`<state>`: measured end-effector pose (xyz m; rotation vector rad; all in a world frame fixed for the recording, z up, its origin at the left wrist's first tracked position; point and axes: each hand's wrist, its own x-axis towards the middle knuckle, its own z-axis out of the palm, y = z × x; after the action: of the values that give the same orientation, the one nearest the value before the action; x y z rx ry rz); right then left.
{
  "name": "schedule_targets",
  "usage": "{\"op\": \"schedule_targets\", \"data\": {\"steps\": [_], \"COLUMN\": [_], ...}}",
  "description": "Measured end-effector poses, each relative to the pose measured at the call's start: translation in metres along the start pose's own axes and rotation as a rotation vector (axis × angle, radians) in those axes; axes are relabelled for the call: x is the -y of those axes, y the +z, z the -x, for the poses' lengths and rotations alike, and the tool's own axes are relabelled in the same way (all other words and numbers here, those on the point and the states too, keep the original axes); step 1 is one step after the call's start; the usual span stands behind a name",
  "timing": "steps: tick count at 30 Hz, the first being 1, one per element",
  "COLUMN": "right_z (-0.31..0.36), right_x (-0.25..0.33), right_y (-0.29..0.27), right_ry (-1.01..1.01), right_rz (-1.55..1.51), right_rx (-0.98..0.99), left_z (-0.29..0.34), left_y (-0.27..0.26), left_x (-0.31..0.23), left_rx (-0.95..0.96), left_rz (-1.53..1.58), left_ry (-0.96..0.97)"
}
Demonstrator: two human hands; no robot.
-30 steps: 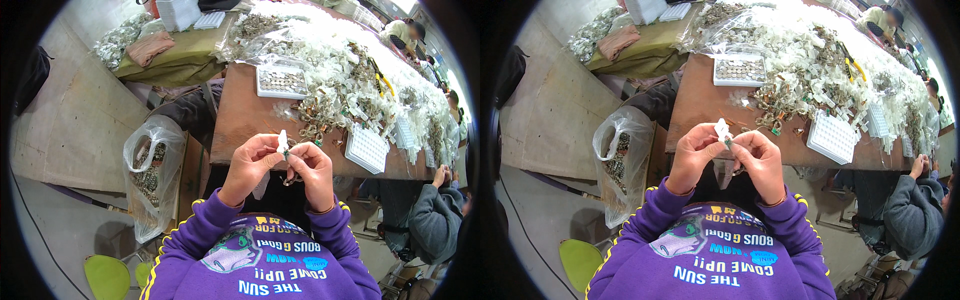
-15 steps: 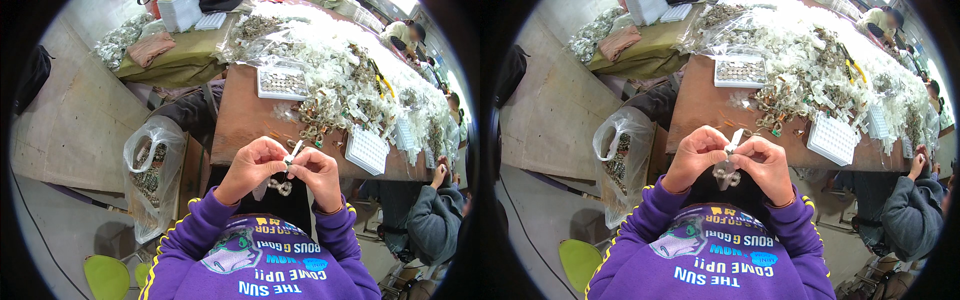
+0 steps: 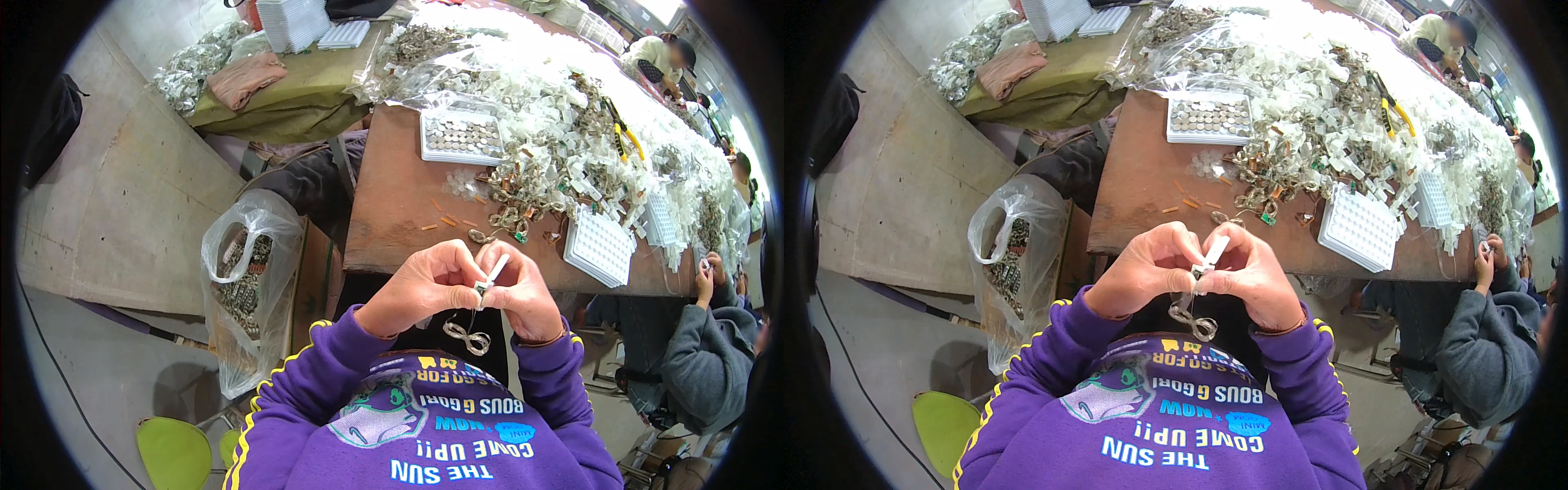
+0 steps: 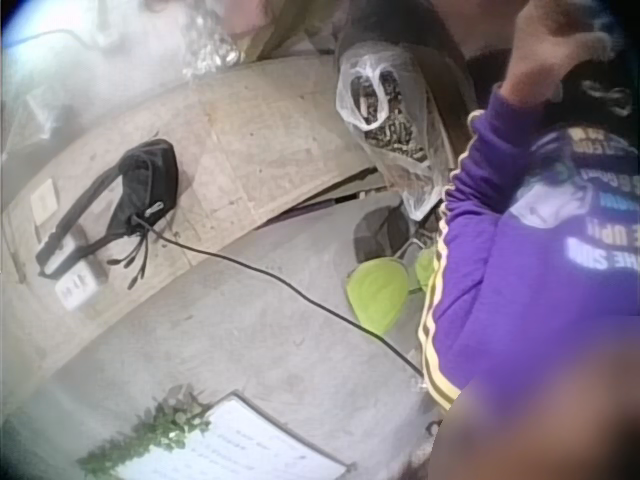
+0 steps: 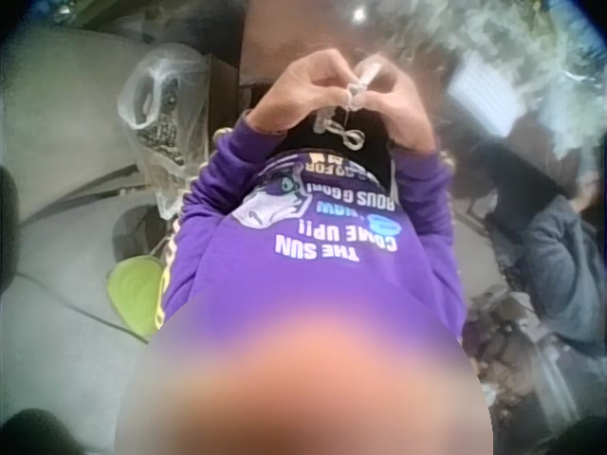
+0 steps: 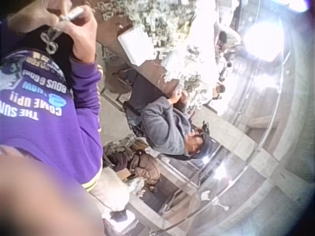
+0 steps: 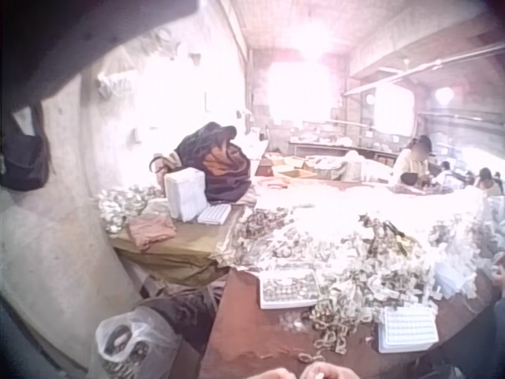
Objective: The person assembles small electronic components by hand at a workbench. They insert a green circuit board into a white plastic housing, then place a small white component into the same housing. The person repeats this process with multiple units, handling wires and components one at a time.
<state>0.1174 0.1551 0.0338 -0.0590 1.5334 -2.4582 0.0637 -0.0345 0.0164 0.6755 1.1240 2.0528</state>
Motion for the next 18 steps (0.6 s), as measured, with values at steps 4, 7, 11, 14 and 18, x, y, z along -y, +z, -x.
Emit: {"op": "schedule_targets", "data": {"steps": [4,7,11,14,18], "right_z": [-0.005,-0.007,-0.008,-0.010,-0.008], "right_x": [-0.006,-0.007,-0.012,-0.017,-0.014], "right_y": [-0.004,-0.008,-0.004,0.002,0.005], "right_ry": [0.044,0.019,-0.040,-0.039,-0.103], "right_rz": [-0.118,-0.111,-0.016,-0.006,0.160], "right_rx": [0.039,0.027,-0.077,-0.115,-0.172], "left_z": [-0.002,-0.004,-0.007,-0.008,-0.009], "left_y": [0.003,0.005,0.005,0.006,0.003], "left_x": [-0.001,0.000,0.005,0.011,0.013], "left_rx": [-0.013,-0.076,-0.189,-0.343,-0.523], "left_rz": [0.006,-0.013,-0.013,0.099,-0.153], "left_ry": [0.018,0.032,0.082,0.151,0.284]}}
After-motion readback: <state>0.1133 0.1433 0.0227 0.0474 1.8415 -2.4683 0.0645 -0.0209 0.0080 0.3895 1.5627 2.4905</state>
